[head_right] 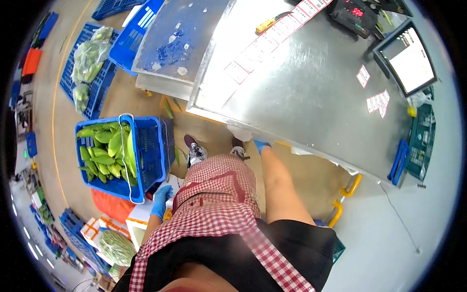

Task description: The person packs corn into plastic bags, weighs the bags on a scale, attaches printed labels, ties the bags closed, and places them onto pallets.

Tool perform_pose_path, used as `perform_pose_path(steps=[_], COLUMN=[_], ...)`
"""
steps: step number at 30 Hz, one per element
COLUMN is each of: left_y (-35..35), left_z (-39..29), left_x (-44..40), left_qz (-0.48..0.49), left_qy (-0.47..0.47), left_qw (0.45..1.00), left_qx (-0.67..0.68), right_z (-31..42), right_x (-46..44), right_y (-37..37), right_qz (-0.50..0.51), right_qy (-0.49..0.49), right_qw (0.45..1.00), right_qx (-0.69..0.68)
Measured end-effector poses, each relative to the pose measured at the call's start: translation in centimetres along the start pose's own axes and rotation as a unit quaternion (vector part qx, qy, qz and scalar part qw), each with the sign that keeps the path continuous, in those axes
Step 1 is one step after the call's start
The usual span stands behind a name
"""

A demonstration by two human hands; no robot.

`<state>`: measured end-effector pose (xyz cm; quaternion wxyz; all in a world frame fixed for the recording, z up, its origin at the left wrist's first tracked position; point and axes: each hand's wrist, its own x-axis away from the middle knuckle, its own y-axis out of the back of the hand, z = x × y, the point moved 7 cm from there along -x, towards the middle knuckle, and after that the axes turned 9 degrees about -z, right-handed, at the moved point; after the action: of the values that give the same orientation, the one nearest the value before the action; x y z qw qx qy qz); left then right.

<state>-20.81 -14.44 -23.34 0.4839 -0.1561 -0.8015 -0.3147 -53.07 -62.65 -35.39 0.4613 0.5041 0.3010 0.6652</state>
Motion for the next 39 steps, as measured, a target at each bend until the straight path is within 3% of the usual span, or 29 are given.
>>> perform_pose_path(steps=[4, 6, 9, 12, 15, 19, 20, 23, 24, 26, 29, 31, 33, 36, 39], left_y=[-4.7, -6.3, -7.9, -8.8, -9.9, -12.0, -12.2, -11.8, -12.1, -11.8, -8.8, -6.1, -3.9, -2.9, -0.5], left_z=[1.5, 3.3, 4.5, 2.5, 0.8, -3.2, -4.7, -9.1, -8.1, -5.5, -1.9, -0.5, 0.2, 2.8, 1.2], left_x=[8.1, 10.3, 13.2, 16.4, 17.2, 19.0, 19.3, 23.5, 22.8, 22.3, 19.9, 19.6, 20.1, 14.6, 14.4], left_qz=[0.01, 0.004, 0.001, -0.005, 0.011, 0.018, 0.006, -0.087, -0.017, 0.123, 0.286, 0.169, 0.118, 0.183, 0.17], left_qy=[-0.062, -0.038, -0.025, -0.049, -0.11, -0.234, -0.263, -0.528, -0.447, -0.28, -0.225, -0.147, -0.132, -0.053, -0.07], left_qw=[0.997, 0.999, 0.999, 0.997, 0.993, 0.972, 0.964, 0.823, 0.871, 0.93, 0.917, 0.965, 0.984, 0.913, 0.869], left_qx=[-0.044, -0.007, 0.041, 0.052, 0.044, 0.03, 0.042, -0.192, -0.202, -0.204, -0.161, -0.134, 0.017, 0.362, 0.459], right_z=[-0.8, -0.7, 1.2, 6.2, 7.7, 11.2, 12.1, 16.4, 17.6, 19.0, 21.3, 22.1, 23.1, 25.9, 27.1], right_x=[-1.0, 0.1, 2.1, 7.9, 12.3, 24.2, 27.4, 35.8, 38.4, 41.0, 44.1, 44.9, 46.5, 48.7, 49.8], right_y=[-3.6, -3.6, -1.9, 5.9, 5.1, 6.0, 5.6, 7.4, 8.7, 9.5, 9.4, 10.6, 11.2, 11.7, 12.6], right_qz=[0.043, 0.036, 0.033, 0.083, 0.099, 0.308, 0.322, 0.448, 0.496, 0.551, 0.55, 0.51, 0.473, 0.373, 0.287], right_qy=[-0.006, 0.017, 0.118, 0.05, 0.177, 0.263, 0.34, 0.512, 0.554, 0.528, 0.556, 0.578, 0.665, 0.755, 0.802], right_qw=[0.999, 0.998, 0.992, 0.986, 0.974, 0.897, 0.864, 0.72, 0.66, 0.635, 0.616, 0.629, 0.574, 0.539, 0.525], right_qx=[-0.033, -0.044, 0.001, -0.133, -0.096, -0.178, -0.185, -0.134, -0.107, -0.12, -0.087, -0.1, -0.061, -0.032, -0.01])
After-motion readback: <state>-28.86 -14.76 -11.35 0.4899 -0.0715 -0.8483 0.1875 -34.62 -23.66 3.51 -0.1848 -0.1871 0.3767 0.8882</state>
